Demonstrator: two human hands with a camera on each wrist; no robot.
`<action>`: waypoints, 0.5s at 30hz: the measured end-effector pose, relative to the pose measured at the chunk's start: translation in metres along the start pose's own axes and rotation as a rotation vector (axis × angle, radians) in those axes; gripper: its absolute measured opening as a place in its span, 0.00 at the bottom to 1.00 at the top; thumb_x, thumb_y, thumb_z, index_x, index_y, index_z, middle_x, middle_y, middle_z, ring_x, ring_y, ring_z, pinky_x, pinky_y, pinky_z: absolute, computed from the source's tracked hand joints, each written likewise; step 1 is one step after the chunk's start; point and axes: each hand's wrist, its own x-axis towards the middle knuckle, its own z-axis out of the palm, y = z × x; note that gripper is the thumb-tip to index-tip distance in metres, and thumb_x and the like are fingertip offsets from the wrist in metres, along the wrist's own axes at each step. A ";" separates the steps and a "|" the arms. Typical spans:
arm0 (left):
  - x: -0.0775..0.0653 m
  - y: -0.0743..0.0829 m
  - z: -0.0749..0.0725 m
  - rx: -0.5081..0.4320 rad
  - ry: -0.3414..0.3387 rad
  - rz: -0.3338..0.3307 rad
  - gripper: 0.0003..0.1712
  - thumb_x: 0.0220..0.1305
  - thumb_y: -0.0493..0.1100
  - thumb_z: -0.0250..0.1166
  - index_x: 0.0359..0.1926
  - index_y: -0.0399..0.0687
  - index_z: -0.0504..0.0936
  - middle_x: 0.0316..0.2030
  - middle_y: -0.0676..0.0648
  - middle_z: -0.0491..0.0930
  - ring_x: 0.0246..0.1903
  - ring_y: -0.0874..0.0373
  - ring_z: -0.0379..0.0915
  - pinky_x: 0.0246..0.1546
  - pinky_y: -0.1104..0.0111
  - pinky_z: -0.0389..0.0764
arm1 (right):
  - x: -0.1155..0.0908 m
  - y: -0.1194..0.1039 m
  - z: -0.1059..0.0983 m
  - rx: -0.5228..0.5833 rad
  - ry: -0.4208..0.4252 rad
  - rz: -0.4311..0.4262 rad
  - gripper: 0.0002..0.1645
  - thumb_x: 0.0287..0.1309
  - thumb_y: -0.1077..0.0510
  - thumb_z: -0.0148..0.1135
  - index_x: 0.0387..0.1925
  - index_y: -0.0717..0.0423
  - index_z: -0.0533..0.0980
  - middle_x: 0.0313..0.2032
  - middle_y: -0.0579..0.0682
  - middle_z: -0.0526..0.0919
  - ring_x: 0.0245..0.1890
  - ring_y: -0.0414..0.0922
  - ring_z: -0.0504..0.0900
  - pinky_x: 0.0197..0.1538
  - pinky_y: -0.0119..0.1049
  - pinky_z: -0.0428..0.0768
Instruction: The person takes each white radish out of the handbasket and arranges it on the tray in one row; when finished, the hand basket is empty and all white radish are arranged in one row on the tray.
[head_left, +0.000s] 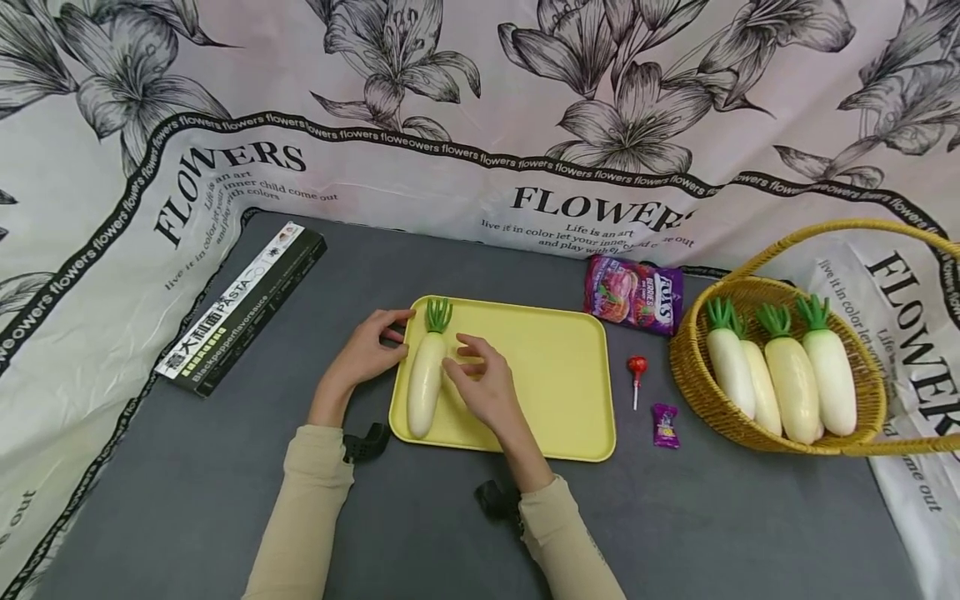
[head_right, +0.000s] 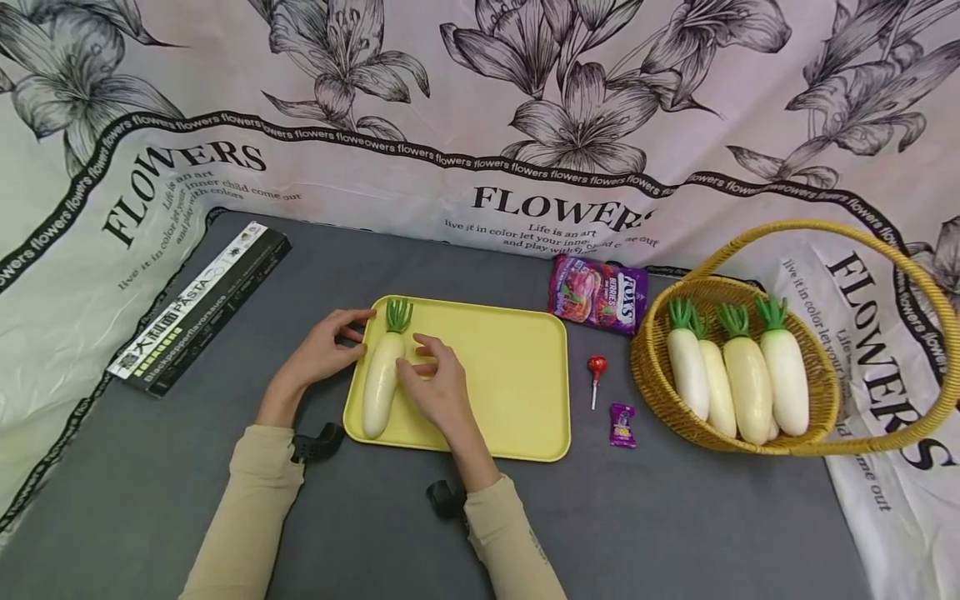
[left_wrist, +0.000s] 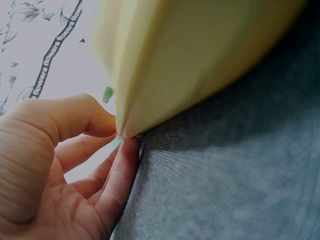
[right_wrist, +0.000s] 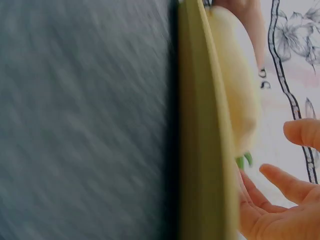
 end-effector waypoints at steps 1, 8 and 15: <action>0.000 0.000 0.002 -0.004 -0.002 -0.004 0.33 0.61 0.32 0.59 0.69 0.39 0.70 0.57 0.36 0.70 0.49 0.43 0.75 0.48 0.53 0.79 | 0.000 0.000 -0.004 0.001 0.005 0.007 0.28 0.61 0.55 0.65 0.62 0.57 0.75 0.51 0.60 0.80 0.44 0.55 0.83 0.43 0.45 0.83; -0.002 0.000 0.003 -0.007 -0.007 0.001 0.33 0.61 0.32 0.60 0.69 0.39 0.69 0.58 0.36 0.70 0.49 0.43 0.74 0.50 0.52 0.77 | 0.002 -0.007 -0.032 0.027 0.058 0.013 0.26 0.62 0.57 0.64 0.61 0.58 0.76 0.51 0.60 0.81 0.45 0.56 0.82 0.41 0.45 0.84; -0.002 -0.001 0.003 0.004 -0.007 0.009 0.33 0.62 0.33 0.60 0.69 0.39 0.69 0.59 0.36 0.69 0.49 0.43 0.74 0.50 0.52 0.77 | 0.010 -0.020 -0.084 -0.028 0.151 -0.034 0.23 0.62 0.59 0.63 0.59 0.60 0.77 0.48 0.62 0.82 0.46 0.58 0.82 0.48 0.47 0.81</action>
